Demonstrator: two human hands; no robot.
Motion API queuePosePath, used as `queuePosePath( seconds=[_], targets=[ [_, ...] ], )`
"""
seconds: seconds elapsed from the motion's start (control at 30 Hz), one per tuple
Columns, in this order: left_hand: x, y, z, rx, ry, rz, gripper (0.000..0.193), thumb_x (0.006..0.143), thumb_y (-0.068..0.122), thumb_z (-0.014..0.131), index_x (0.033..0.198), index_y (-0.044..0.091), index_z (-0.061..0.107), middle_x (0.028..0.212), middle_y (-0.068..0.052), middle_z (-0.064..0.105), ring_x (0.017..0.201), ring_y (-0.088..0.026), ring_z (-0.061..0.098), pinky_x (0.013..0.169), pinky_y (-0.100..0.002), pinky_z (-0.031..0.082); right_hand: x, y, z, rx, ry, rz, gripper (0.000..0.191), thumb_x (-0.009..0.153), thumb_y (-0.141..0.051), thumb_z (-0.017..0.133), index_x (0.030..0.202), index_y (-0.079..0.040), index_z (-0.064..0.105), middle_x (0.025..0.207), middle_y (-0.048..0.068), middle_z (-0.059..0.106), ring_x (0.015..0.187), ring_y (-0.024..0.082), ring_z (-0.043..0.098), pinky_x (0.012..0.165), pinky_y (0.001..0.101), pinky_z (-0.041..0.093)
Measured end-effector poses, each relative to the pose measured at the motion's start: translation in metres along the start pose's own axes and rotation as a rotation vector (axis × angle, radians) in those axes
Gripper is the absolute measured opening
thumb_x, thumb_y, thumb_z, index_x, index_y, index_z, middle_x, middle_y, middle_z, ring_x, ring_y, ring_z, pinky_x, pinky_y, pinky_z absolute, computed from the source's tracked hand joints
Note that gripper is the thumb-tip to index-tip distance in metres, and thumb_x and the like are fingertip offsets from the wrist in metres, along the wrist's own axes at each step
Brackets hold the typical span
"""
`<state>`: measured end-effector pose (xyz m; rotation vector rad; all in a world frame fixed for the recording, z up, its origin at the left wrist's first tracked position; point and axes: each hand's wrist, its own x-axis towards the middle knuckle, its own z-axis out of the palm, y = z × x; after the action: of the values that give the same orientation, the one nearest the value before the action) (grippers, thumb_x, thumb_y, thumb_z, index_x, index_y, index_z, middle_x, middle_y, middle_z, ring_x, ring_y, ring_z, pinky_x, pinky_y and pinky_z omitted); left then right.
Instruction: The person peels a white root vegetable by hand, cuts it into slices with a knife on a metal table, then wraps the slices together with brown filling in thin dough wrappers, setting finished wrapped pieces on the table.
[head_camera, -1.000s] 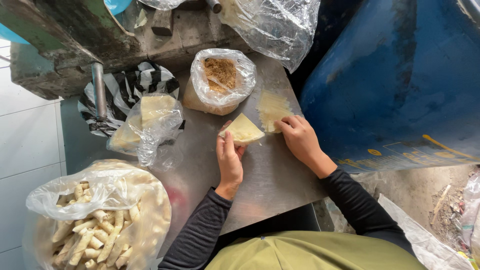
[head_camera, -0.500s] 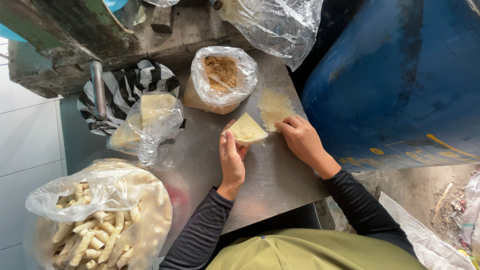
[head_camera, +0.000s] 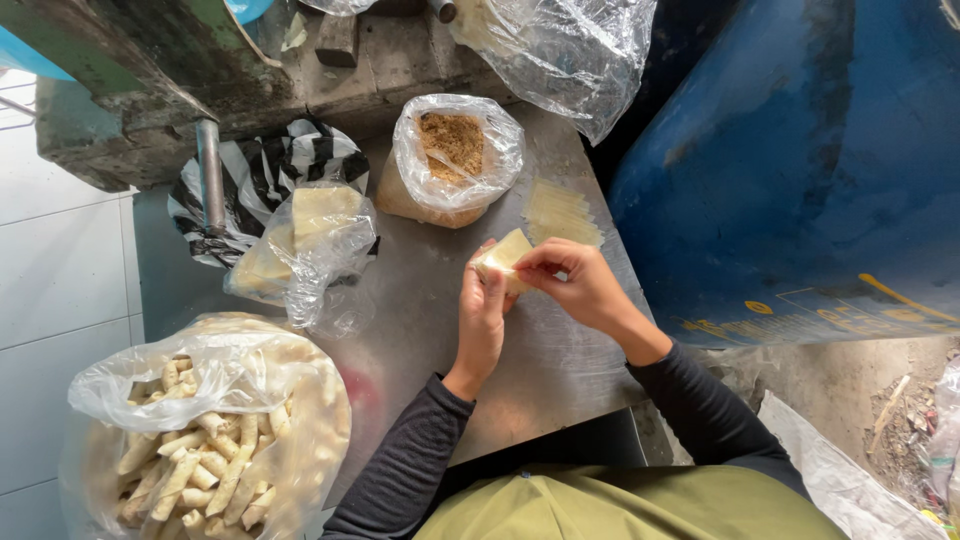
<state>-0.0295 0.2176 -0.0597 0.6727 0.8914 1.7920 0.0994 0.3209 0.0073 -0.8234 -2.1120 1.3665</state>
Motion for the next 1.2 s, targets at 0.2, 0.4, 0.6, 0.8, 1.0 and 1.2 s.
queuePosePath(
  seconds=[0.2, 0.4, 0.6, 0.8, 1.0, 1.2],
  targets=[
    [0.002, 0.001, 0.006, 0.095, 0.021, 0.041, 0.057, 0.103, 0.014, 0.064, 0.152, -0.002, 0.038, 0.133, -0.01, 0.059, 0.117, -0.012, 0.059, 0.102, -0.027, 0.05, 0.005, 0.013, -0.009, 0.193, -0.086, 0.127, 0.013, 0.09, -0.006, 0.075, 0.101, 0.0, 0.076, 0.091, 0.002, 0.076, 0.085, 0.005, 0.069, 0.075, 0.0237, 0.059],
    [0.002, 0.005, 0.012, 0.243, 0.092, 0.054, 0.048, 0.1, 0.01, 0.066, 0.143, -0.002, 0.048, 0.126, -0.009, 0.065, 0.111, -0.01, 0.063, 0.097, -0.028, 0.054, -0.002, 0.015, -0.008, 0.114, -0.028, 0.085, 0.017, 0.095, -0.012, 0.073, 0.107, 0.001, 0.074, 0.089, 0.0, 0.07, 0.079, 0.004, 0.062, 0.068, 0.0228, 0.053],
    [0.0, -0.006, 0.012, 0.307, 0.075, 0.017, 0.043, 0.1, 0.008, 0.064, 0.14, -0.001, 0.051, 0.119, -0.008, 0.068, 0.105, -0.01, 0.065, 0.092, -0.027, 0.055, -0.012, 0.041, -0.02, 0.383, -0.039, 0.228, 0.018, 0.097, -0.014, 0.072, 0.106, 0.002, 0.073, 0.088, 0.002, 0.072, 0.079, 0.007, 0.064, 0.069, 0.0244, 0.052],
    [0.01, -0.013, 0.001, -0.013, 0.247, -0.127, 0.042, 0.099, 0.009, 0.062, 0.138, 0.002, 0.05, 0.122, -0.009, 0.067, 0.103, -0.013, 0.067, 0.088, -0.029, 0.057, -0.001, 0.051, -0.076, 0.575, 0.326, 0.115, 0.012, 0.103, -0.01, 0.064, 0.109, -0.003, 0.072, 0.095, 0.001, 0.072, 0.082, 0.008, 0.063, 0.074, 0.025, 0.051],
    [0.013, -0.003, -0.006, -0.039, 0.357, -0.098, 0.043, 0.101, 0.014, 0.06, 0.141, 0.002, 0.05, 0.125, -0.008, 0.064, 0.105, -0.013, 0.065, 0.087, -0.029, 0.056, -0.017, 0.045, -0.057, -0.594, 0.265, -0.364, 0.024, 0.087, 0.004, 0.065, 0.106, -0.006, 0.073, 0.098, 0.009, 0.067, 0.09, 0.026, 0.063, 0.079, 0.0363, 0.052],
    [0.015, -0.004, -0.002, -0.017, 0.362, -0.108, 0.044, 0.101, 0.015, 0.06, 0.142, 0.005, 0.049, 0.127, -0.006, 0.063, 0.107, -0.013, 0.065, 0.088, -0.029, 0.056, -0.027, 0.053, -0.042, -0.842, 0.188, -0.448, 0.031, 0.079, 0.005, 0.065, 0.106, -0.006, 0.073, 0.101, 0.01, 0.068, 0.095, 0.031, 0.064, 0.084, 0.041, 0.053]
  ],
)
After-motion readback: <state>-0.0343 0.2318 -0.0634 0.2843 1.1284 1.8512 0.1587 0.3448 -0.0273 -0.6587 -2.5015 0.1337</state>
